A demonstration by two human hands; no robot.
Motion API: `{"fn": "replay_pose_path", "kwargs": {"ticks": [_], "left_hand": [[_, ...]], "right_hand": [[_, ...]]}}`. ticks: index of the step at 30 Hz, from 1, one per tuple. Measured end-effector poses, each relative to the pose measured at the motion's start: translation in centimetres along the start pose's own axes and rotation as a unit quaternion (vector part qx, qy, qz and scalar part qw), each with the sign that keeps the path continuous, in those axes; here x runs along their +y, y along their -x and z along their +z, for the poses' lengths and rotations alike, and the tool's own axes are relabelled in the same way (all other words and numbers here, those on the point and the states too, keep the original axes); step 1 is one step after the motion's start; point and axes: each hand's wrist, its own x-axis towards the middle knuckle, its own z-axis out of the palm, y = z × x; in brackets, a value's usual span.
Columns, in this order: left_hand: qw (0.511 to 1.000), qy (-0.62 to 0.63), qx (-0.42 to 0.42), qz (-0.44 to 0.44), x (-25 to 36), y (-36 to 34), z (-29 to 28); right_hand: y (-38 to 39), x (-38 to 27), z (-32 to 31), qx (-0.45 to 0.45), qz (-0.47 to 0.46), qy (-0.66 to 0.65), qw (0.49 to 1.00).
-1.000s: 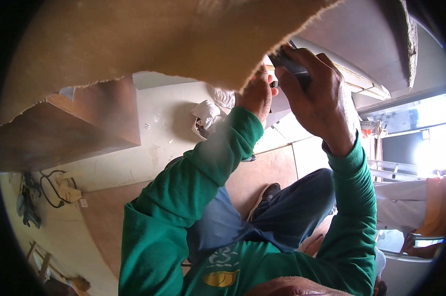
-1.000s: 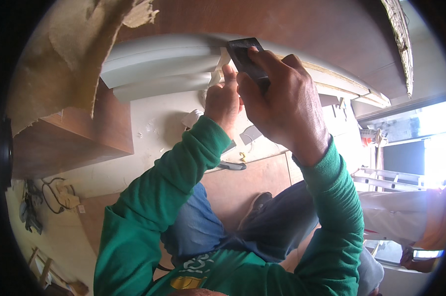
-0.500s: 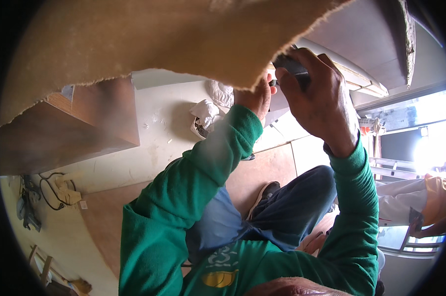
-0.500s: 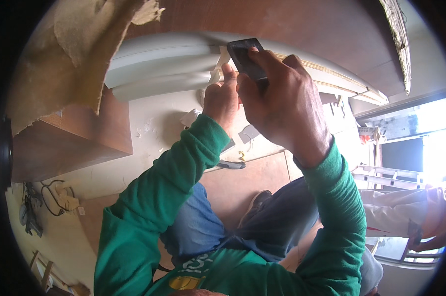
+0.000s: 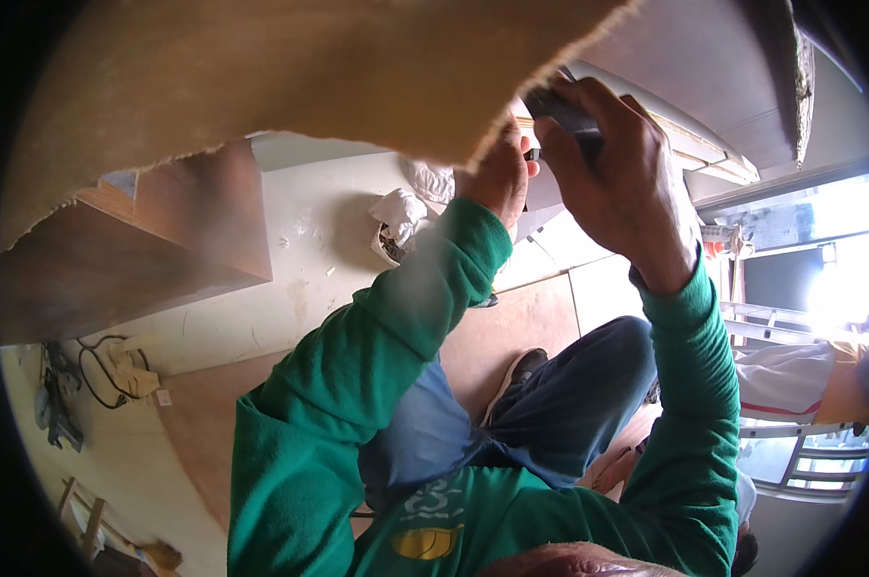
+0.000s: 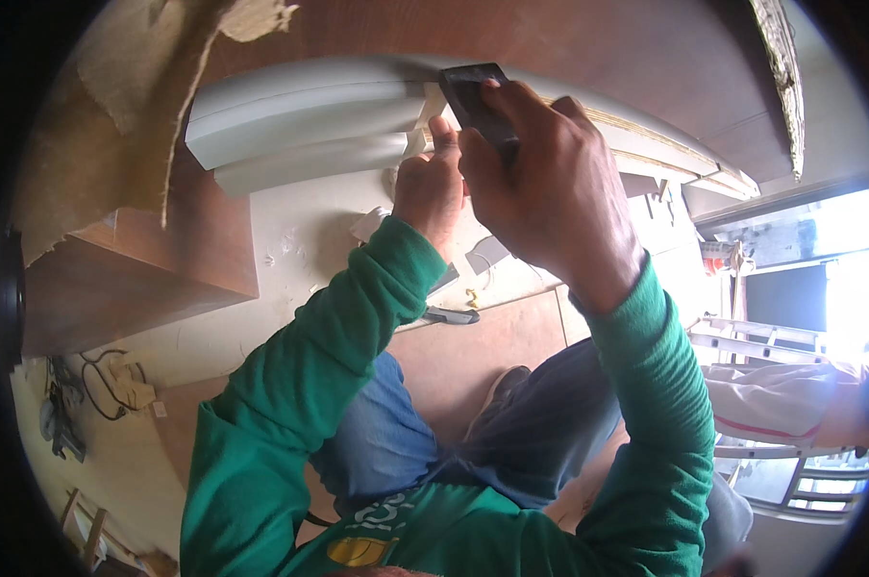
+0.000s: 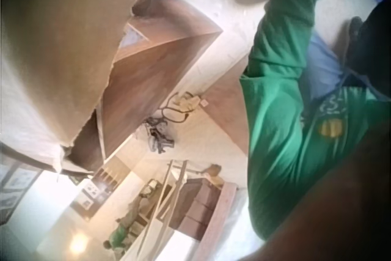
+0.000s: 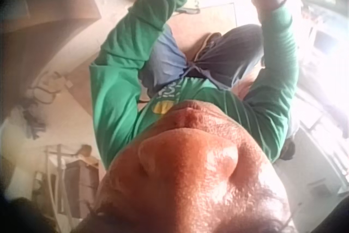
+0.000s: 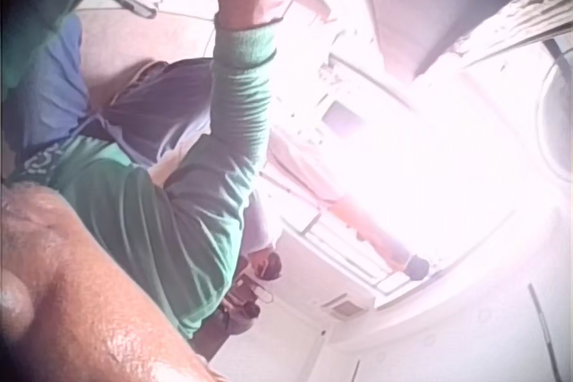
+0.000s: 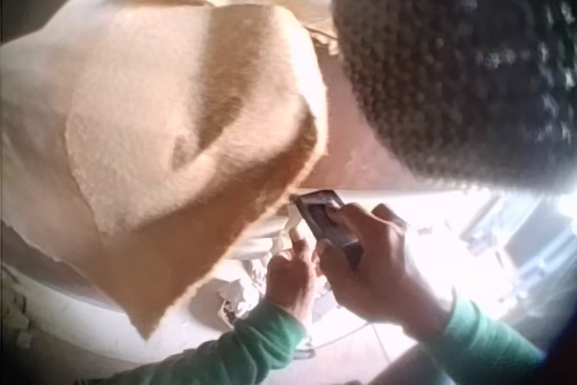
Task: The person uses a utility knife to trim the edge of a white molding piece attached to a wooden cabinet. They repeatedly scrape and remove small strips of material along the seam, holding the molding steady with one hand while cutting with the other.
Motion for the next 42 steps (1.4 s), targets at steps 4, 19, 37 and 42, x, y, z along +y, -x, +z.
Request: {"fn": "replay_pose_path", "kwargs": {"ticks": [4,19,37,42], "left_hand": [[1.000,-0.024,0.000,0.018,-0.4,-0.1,-0.2],[0.999,0.035,0.005,0.034,-1.6,-1.3,-0.1],[0.516,-0.585,0.108,0.617,6.0,2.2,-3.5],[0.512,-0.626,0.122,0.575,6.3,2.3,-3.2]], "right_hand": [[-0.4,-0.3,0.0,0.006,-0.019,0.007,1.000],[-0.1,-0.3,0.9,0.011,-0.002,0.010,1.000],[11.9,6.1,-3.9,-0.001,0.267,-0.215,0.940],[13.1,7.6,-3.8,-0.010,0.272,-0.220,0.937]]}}
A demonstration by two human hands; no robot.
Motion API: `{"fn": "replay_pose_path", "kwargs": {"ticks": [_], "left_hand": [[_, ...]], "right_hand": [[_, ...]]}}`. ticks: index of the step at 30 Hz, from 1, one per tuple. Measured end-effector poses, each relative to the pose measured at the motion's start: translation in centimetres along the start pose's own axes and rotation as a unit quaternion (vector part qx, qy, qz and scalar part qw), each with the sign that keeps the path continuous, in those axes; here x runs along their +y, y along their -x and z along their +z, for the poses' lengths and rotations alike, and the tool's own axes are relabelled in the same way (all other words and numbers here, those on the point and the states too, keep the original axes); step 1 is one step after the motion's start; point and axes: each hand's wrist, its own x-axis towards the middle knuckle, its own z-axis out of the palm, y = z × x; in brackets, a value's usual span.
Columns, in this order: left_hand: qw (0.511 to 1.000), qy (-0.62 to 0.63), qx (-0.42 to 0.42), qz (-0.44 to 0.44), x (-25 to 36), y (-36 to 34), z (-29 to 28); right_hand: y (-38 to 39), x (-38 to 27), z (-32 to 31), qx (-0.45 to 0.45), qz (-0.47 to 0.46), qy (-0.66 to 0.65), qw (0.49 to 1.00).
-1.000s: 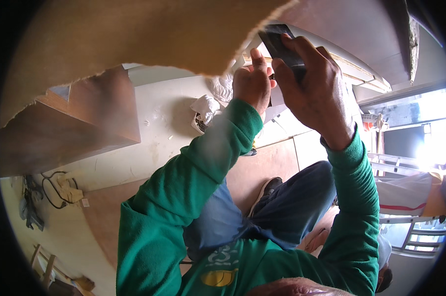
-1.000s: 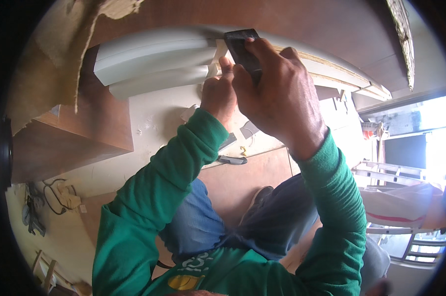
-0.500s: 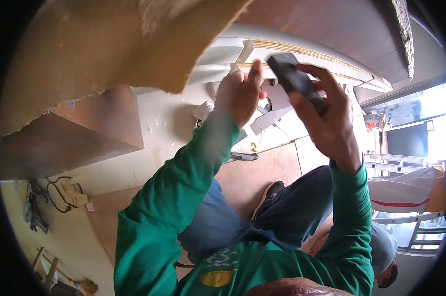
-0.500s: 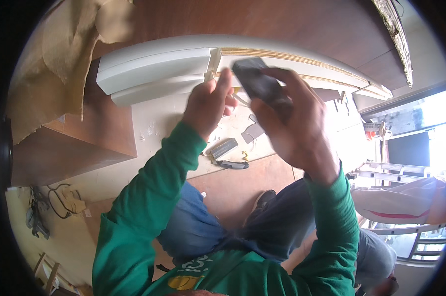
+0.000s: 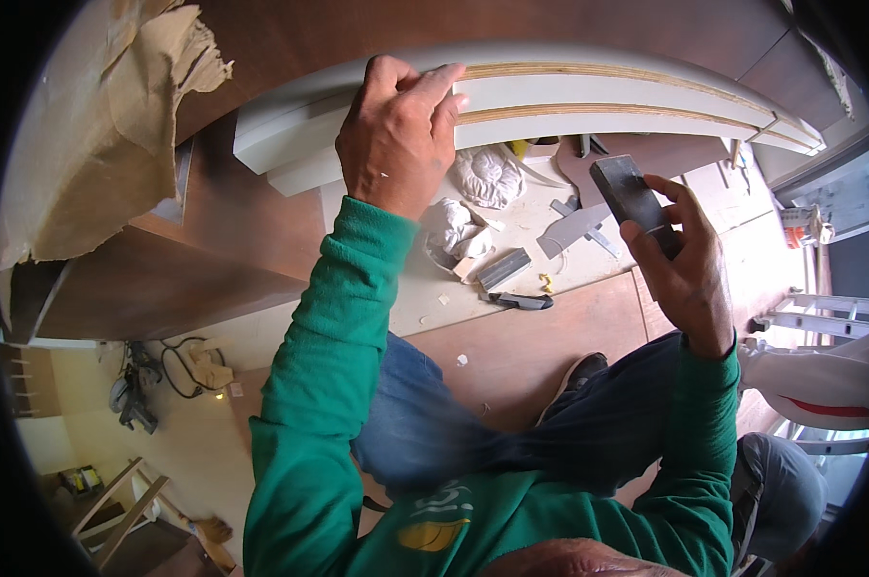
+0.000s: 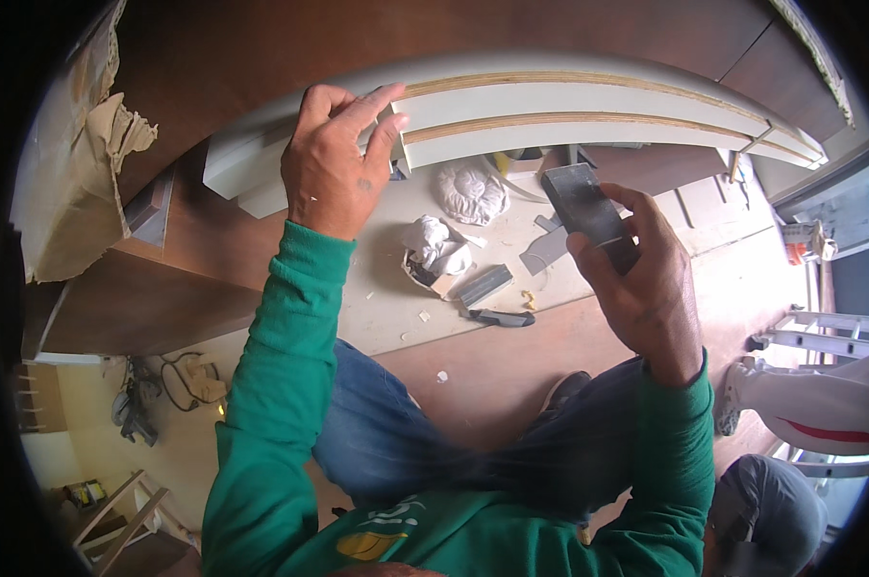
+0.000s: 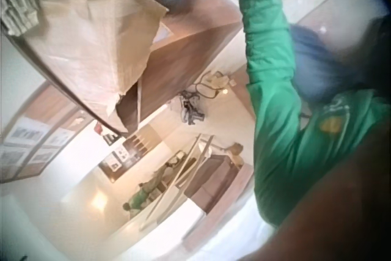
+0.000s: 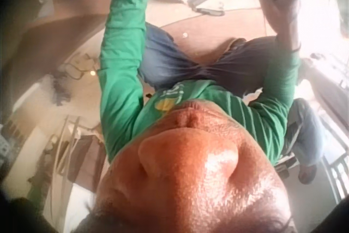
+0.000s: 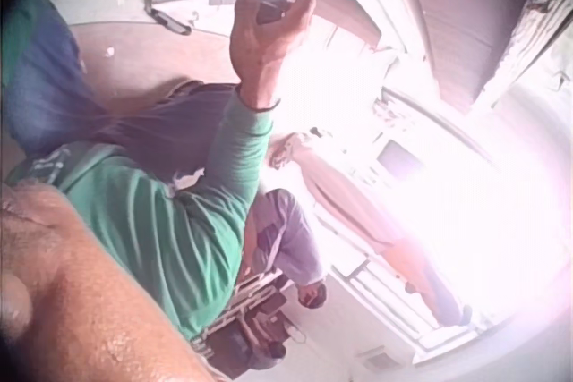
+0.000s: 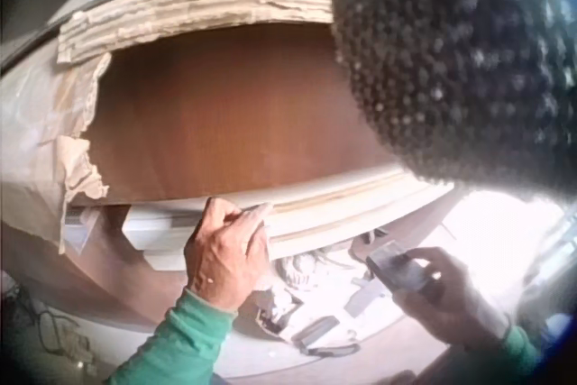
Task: The person uses a utility knife to trim the edge of a white molding piece attached to a wooden cabinet. They repeatedly scrape and remove small strips of material along the seam, holding the molding steady with one hand while cutting with the other.
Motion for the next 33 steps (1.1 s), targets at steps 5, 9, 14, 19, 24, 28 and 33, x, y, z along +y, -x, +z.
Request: {"fn": "replay_pose_path", "kwargs": {"ticks": [5,9,14,19,24,28,33], "left_hand": [[0.953,0.271,-0.128,-0.048,-1.2,1.3,-3.6],[0.976,0.206,-0.047,-0.048,-0.6,2.2,-3.8],[0.999,0.040,-0.005,0.000,0.1,0.2,-1.7],[0.999,-0.028,0.010,0.035,0.0,0.2,0.0],[0.992,0.028,-0.039,0.120,-0.6,0.8,-0.8],[0.994,0.102,0.006,0.050,-0.4,1.3,-0.7],[0.999,-0.038,0.015,0.034,0.8,-0.9,-0.5]], "right_hand": [[0.0,1.6,-1.2,-0.006,-0.005,-0.028,1.000],[0.0,2.1,-1.8,-0.008,0.013,-0.089,0.996],[-0.6,2.5,-2.9,-0.051,0.038,-0.069,0.996],[-0.5,3.2,-2.9,-0.049,0.031,-0.110,0.992],[-0.9,3.8,-2.6,-0.014,0.019,-0.118,0.993],[-1.4,4.6,-2.5,-0.004,-0.013,-0.109,0.994],[-1.8,3.9,-2.3,-0.025,0.024,-0.124,0.992]]}}
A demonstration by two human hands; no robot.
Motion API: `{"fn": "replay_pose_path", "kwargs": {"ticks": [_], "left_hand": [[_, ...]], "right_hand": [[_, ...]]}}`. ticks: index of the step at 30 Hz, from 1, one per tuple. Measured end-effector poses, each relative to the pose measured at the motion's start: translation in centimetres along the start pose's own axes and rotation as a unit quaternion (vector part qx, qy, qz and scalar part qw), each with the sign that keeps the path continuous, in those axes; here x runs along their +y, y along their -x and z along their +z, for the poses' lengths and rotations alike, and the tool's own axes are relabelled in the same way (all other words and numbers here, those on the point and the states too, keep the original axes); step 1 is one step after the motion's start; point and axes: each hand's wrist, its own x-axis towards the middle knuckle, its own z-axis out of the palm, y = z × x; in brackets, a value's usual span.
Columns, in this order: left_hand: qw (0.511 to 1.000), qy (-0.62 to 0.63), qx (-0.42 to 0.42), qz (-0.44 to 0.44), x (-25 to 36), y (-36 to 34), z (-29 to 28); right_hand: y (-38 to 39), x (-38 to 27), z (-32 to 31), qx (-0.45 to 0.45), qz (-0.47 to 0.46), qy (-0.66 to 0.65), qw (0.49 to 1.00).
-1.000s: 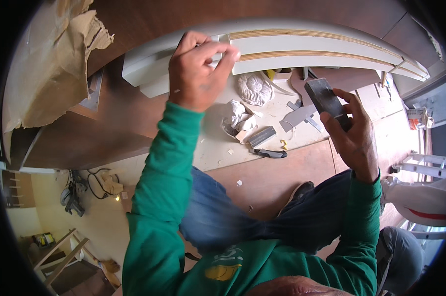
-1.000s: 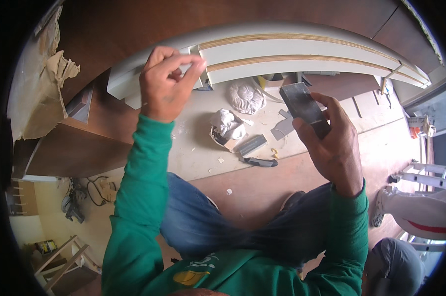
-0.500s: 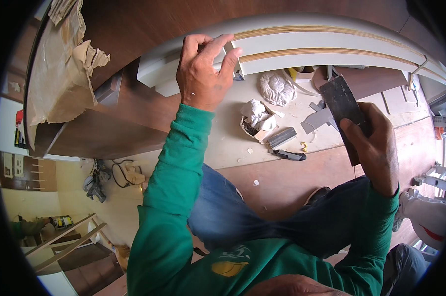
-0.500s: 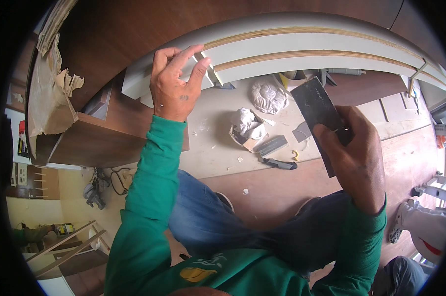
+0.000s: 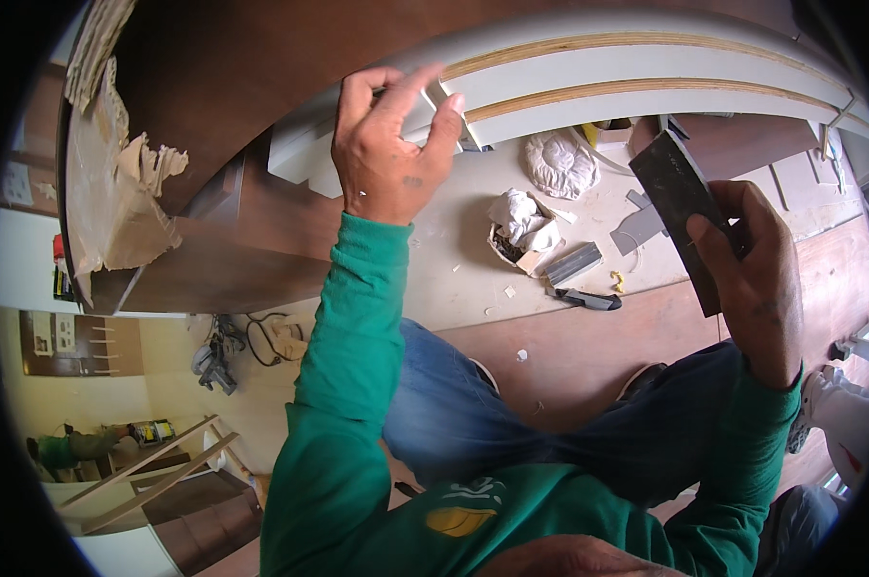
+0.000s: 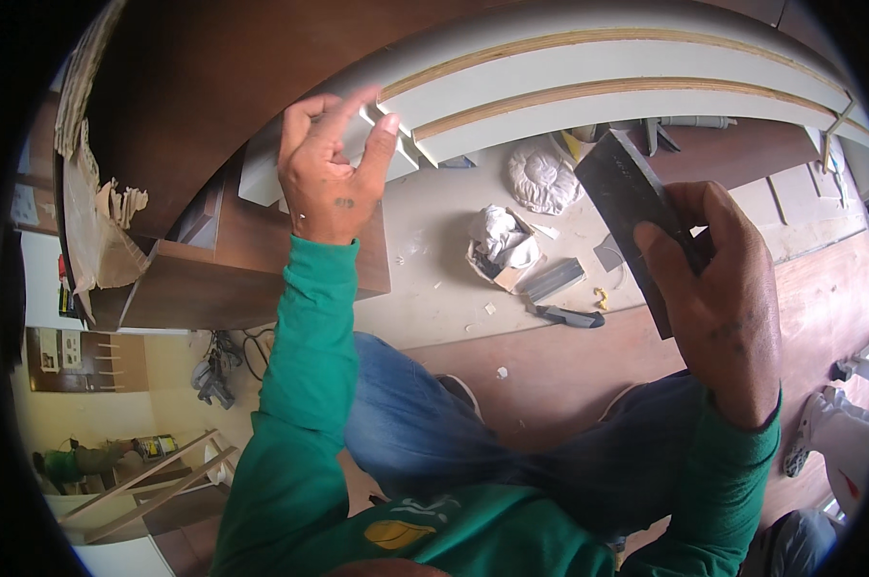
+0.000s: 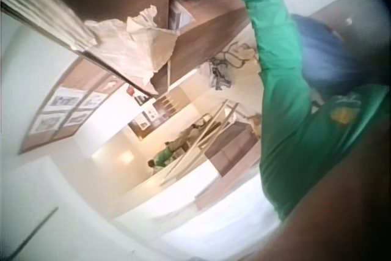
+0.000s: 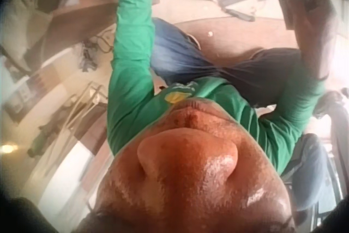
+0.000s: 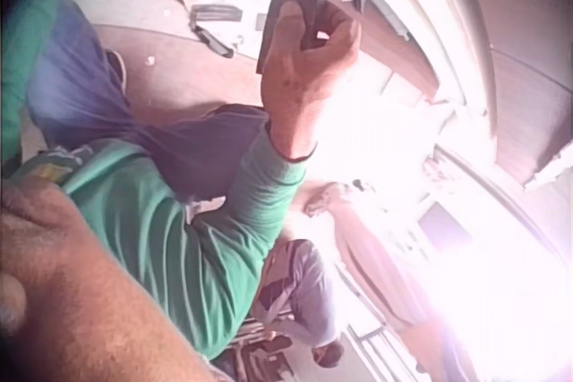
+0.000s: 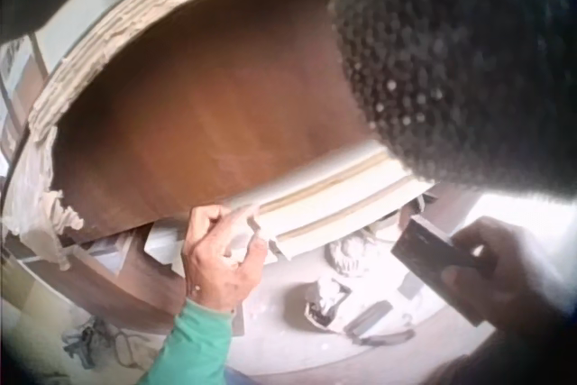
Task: The person uses a utility knife to trim the edge of a white molding piece attached to a wooden cabinet. They repeatedly scrape and remove small strips of material along the seam, holding the molding steady with one hand while cutting with the other.
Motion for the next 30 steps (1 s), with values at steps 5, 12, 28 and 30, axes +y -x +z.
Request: {"fn": "replay_pose_path", "kwargs": {"ticks": [5,12,28,30], "left_hand": [[1.000,0.002,-0.002,-0.014,0.2,0.2,1.0],[0.997,0.045,-0.004,-0.060,0.9,-0.4,0.9],[0.877,0.202,-0.132,-0.416,6.3,3.7,0.6],[0.849,0.253,-0.131,-0.445,6.0,3.2,0.4]], "right_hand": [[-0.1,1.1,-0.4,0.004,-0.005,0.030,1.000],[-1.1,3.2,-1.9,-0.017,-0.004,0.061,0.998],[-3.6,6.2,-4.2,-0.052,-0.027,0.070,0.996],[-3.8,6.3,-4.2,-0.059,-0.030,0.077,0.995]]}}
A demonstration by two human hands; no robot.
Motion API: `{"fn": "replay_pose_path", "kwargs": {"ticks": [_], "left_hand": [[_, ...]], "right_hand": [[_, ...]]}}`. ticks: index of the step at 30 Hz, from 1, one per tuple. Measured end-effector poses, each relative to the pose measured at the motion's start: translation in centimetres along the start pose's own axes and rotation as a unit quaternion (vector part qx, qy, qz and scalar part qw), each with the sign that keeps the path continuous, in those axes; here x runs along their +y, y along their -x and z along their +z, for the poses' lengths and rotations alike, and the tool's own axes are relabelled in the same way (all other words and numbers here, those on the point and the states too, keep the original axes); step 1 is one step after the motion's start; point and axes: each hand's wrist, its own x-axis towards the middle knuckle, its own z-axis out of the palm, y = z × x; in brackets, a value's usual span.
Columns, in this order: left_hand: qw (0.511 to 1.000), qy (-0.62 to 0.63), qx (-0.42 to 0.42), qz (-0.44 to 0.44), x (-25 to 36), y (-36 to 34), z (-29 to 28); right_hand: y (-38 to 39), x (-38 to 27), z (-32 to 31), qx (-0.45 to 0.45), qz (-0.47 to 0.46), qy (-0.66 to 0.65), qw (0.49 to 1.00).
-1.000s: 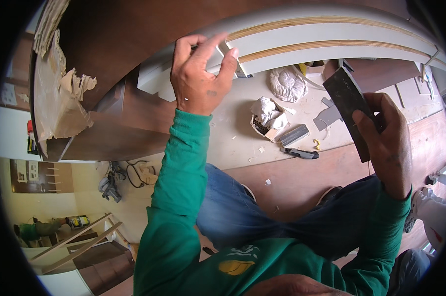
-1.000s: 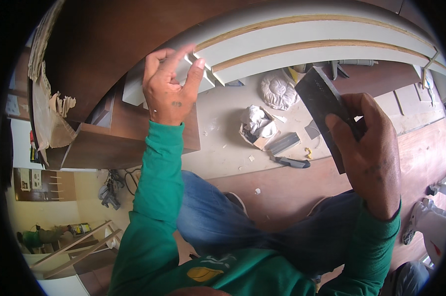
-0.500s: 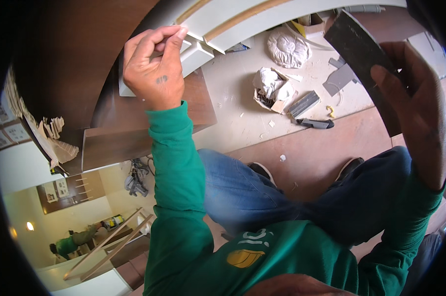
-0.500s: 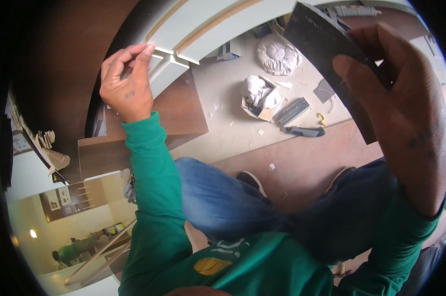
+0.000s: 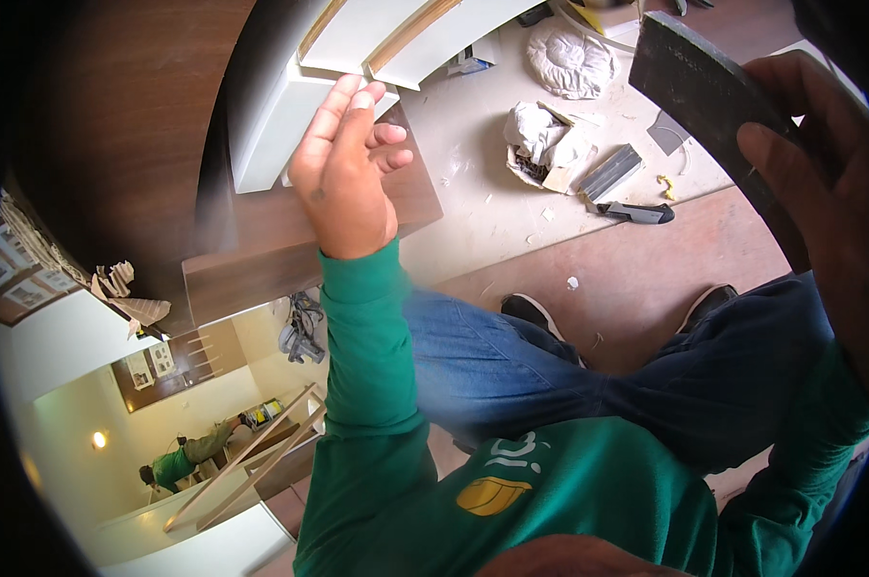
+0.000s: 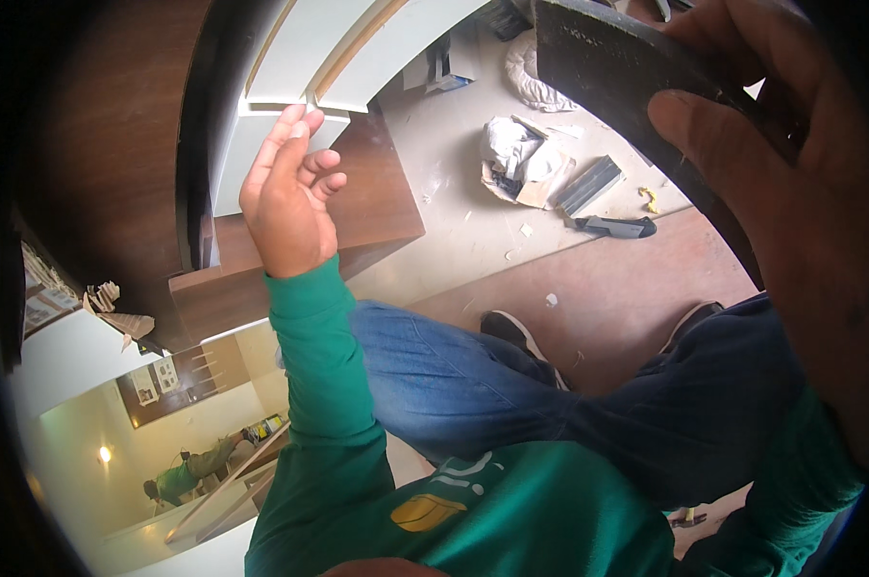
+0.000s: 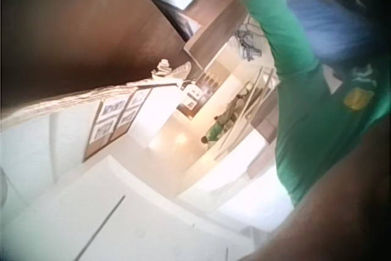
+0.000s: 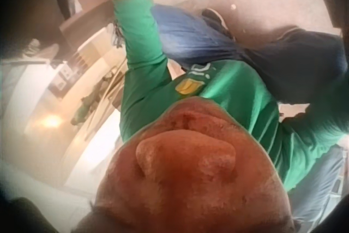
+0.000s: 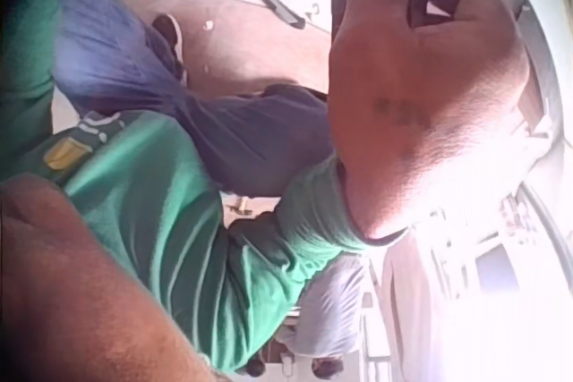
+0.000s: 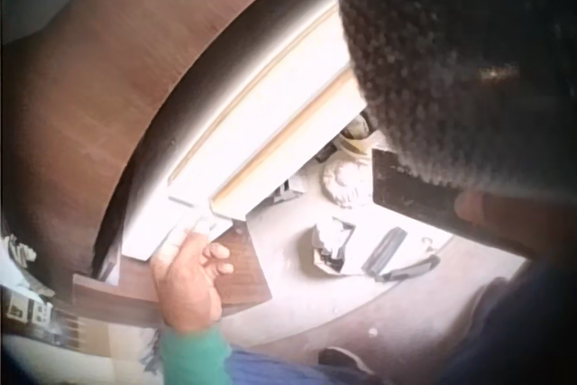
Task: The person uses a utility knife to trim the edge of a white molding piece attached to a wooden cabinet. They repeatedly scrape and remove small strips of material along the seam, holding the molding steady with one hand while cutting with the other.
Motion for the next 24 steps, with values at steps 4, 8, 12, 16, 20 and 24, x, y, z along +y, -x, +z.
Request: {"fn": "replay_pose_path", "kwargs": {"ticks": [4,8,12,16,20,24], "left_hand": [[0.995,0.090,-0.027,-0.032,-0.1,-1.0,-0.6],[0.994,0.075,-0.077,-0.025,-0.5,-1.3,-0.9],[0.969,-0.210,-0.036,0.123,-3.0,-0.6,-0.4],[0.816,-0.466,0.000,0.342,-3.8,-2.3,-1.1],[0.806,-0.514,-0.013,0.295,-2.1,-2.0,-2.0],[0.898,-0.409,-0.086,0.135,-1.2,0.7,-2.3]], "right_hand": [[0.3,-0.3,0.1,-0.014,-0.005,0.021,1.000],[0.8,-0.9,-0.1,-0.020,-0.011,0.047,0.999],[1.6,-2.2,0.5,-0.034,-0.019,0.080,0.996],[2.3,-3.3,-0.3,-0.034,-0.014,0.124,0.992],[2.3,-4.1,-0.3,-0.055,0.014,0.149,0.987],[1.8,-1.4,-0.9,-0.095,0.054,0.157,0.982]]}}
